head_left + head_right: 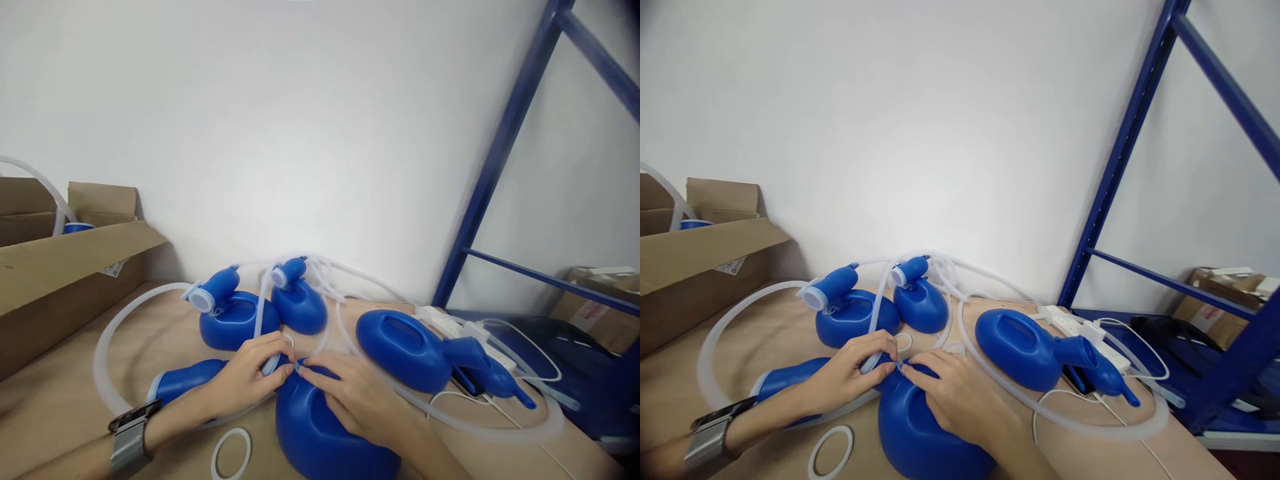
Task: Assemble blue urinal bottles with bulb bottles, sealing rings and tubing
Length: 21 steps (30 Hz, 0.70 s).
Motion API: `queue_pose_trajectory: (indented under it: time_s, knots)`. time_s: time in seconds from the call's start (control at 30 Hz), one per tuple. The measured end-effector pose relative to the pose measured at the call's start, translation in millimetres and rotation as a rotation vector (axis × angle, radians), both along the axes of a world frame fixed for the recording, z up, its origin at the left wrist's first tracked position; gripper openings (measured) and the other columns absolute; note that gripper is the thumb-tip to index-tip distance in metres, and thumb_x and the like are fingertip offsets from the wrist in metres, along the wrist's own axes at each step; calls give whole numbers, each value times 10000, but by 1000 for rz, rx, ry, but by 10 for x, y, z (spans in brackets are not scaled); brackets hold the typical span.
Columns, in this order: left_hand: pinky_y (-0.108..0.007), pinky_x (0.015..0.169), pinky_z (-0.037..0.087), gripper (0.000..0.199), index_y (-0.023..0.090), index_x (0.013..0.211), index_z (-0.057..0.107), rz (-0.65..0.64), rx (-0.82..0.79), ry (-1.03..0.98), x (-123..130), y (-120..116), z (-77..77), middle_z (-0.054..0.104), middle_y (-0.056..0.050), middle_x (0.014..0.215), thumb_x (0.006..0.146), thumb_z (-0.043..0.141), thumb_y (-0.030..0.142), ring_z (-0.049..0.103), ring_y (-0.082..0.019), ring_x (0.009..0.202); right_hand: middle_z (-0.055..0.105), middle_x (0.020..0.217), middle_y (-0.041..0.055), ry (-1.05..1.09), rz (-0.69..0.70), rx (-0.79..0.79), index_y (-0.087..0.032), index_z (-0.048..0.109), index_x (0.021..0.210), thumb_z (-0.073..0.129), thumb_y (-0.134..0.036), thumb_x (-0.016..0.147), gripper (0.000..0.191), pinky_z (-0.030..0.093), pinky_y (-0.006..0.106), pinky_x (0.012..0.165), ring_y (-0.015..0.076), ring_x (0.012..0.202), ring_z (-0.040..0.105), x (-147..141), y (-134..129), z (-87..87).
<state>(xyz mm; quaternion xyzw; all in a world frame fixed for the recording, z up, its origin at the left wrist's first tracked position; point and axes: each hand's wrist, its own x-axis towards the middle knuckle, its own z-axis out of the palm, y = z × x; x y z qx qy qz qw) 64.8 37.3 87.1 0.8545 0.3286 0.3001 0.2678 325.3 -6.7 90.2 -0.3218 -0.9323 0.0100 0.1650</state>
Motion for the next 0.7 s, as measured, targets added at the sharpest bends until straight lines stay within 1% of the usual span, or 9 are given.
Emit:
queue_pose_trajectory:
  time_s: [0.1,0.2,0.3,0.4,0.57,0.7]
  knots:
    - [-232,826,456,286,215,934,662,0,-12,-3,11,-11,11,664,1,965,1019,499,433,594,-112,878,660,1450,63,65,51,-40,-265,637,1464,465,-35,931,605,477,385,1182,212,1380,583,28,11,17]
    - [-225,853,451,229,219,916,653,7,-42,-47,37,-31,9,666,12,961,1002,536,396,602,-106,902,646,1485,37,106,53,-76,-269,646,1463,498,-71,949,571,451,377,1212,210,1413,565,34,18,13]
    - [-225,865,451,189,217,880,638,61,-77,-106,79,-57,13,677,19,941,962,598,382,611,-108,906,647,1489,29,113,58,-81,-252,653,1459,528,-133,978,511,442,384,1225,221,1424,563,23,18,-1]
    - [-235,852,450,189,214,851,635,114,-121,-120,121,-83,41,688,17,914,928,626,386,612,-118,883,640,1497,24,105,51,-80,-251,660,1451,536,-172,999,476,441,395,1229,227,1437,554,13,12,-1]
    - [-236,832,439,163,211,817,640,172,-175,-140,156,-104,95,688,24,875,880,639,361,602,-118,849,619,1521,21,73,28,-75,-263,645,1465,537,-170,1008,479,457,399,1214,228,1432,556,4,-4,16]
    - [-245,820,444,169,210,813,649,213,-227,-158,183,-114,118,688,21,867,841,646,377,603,-129,841,624,1515,21,73,11,-69,-260,657,1454,543,-170,1005,472,454,391,1211,230,1426,554,-6,-14,16]
